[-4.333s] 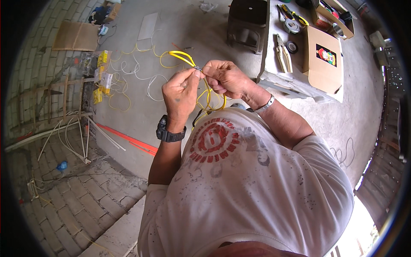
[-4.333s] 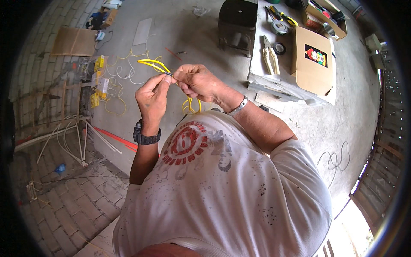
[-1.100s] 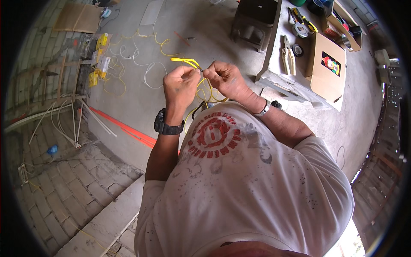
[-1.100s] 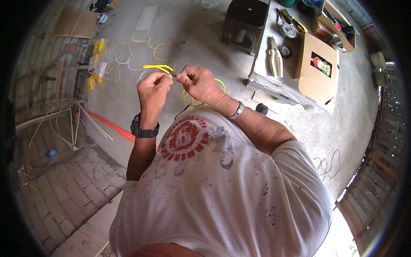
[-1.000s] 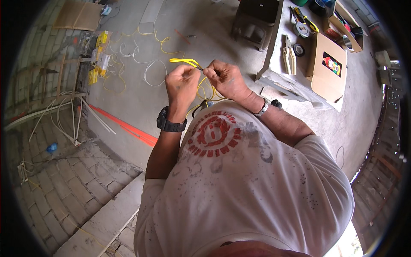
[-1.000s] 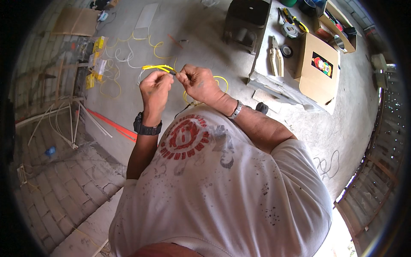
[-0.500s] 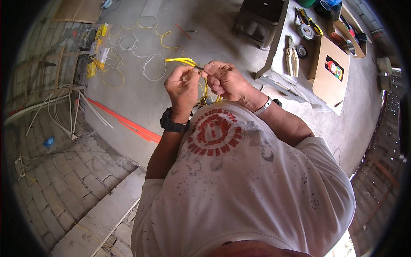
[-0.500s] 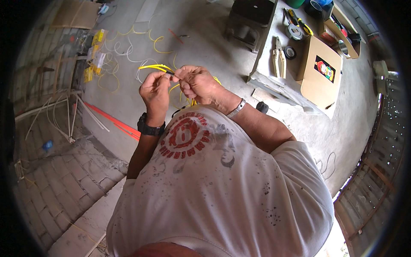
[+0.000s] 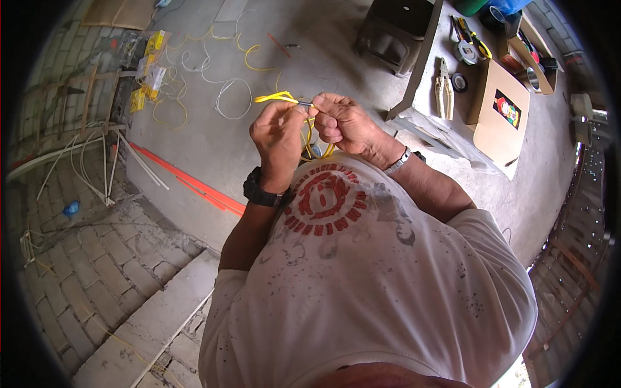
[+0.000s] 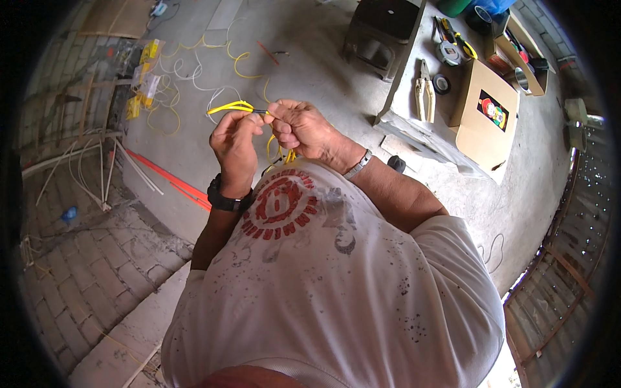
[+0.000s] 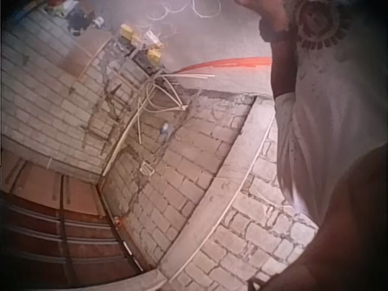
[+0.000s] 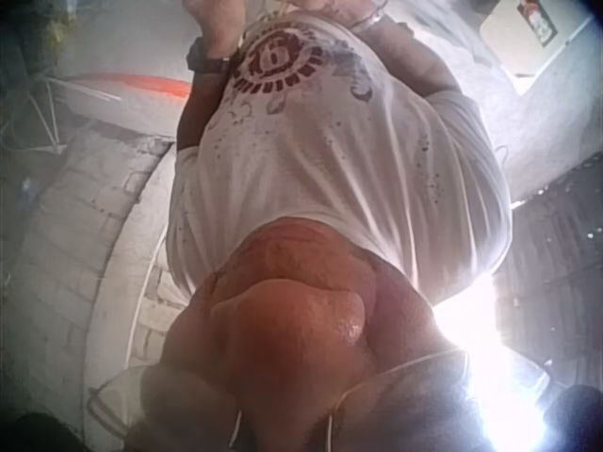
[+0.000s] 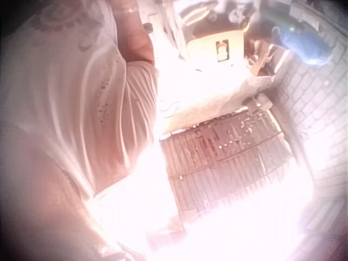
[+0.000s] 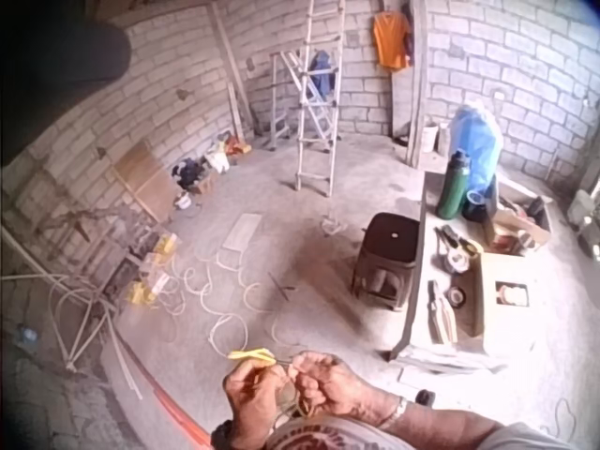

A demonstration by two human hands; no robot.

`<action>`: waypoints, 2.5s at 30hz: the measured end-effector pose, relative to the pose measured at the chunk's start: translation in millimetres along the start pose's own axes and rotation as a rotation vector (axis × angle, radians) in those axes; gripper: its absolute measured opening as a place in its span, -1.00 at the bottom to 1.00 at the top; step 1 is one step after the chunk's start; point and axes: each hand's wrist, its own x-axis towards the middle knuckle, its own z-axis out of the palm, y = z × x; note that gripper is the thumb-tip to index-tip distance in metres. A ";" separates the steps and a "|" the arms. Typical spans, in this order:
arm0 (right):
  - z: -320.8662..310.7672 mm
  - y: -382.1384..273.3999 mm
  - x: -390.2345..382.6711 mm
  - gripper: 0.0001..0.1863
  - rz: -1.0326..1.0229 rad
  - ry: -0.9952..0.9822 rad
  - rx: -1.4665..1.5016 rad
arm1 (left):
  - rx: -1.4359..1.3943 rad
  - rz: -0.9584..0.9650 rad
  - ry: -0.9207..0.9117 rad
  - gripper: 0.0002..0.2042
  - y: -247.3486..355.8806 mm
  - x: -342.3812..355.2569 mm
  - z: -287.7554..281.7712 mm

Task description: The person is stripping and preparing yellow electrical wires in a construction environment.

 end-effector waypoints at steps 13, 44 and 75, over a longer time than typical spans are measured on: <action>8.2 2.8 6.3 -0.85 -0.449 0.104 -0.854 | 0.175 0.148 0.028 -0.91 -7.5 -0.5 -6.2; 25.2 -23.2 0.9 -0.83 0.109 0.024 -0.431 | 0.978 0.899 -0.238 -0.76 55.5 16.1 -54.4; 38.3 -46.0 -4.6 -0.88 -1.084 0.040 -1.447 | 0.393 0.162 -0.136 -0.78 62.2 33.5 -8.3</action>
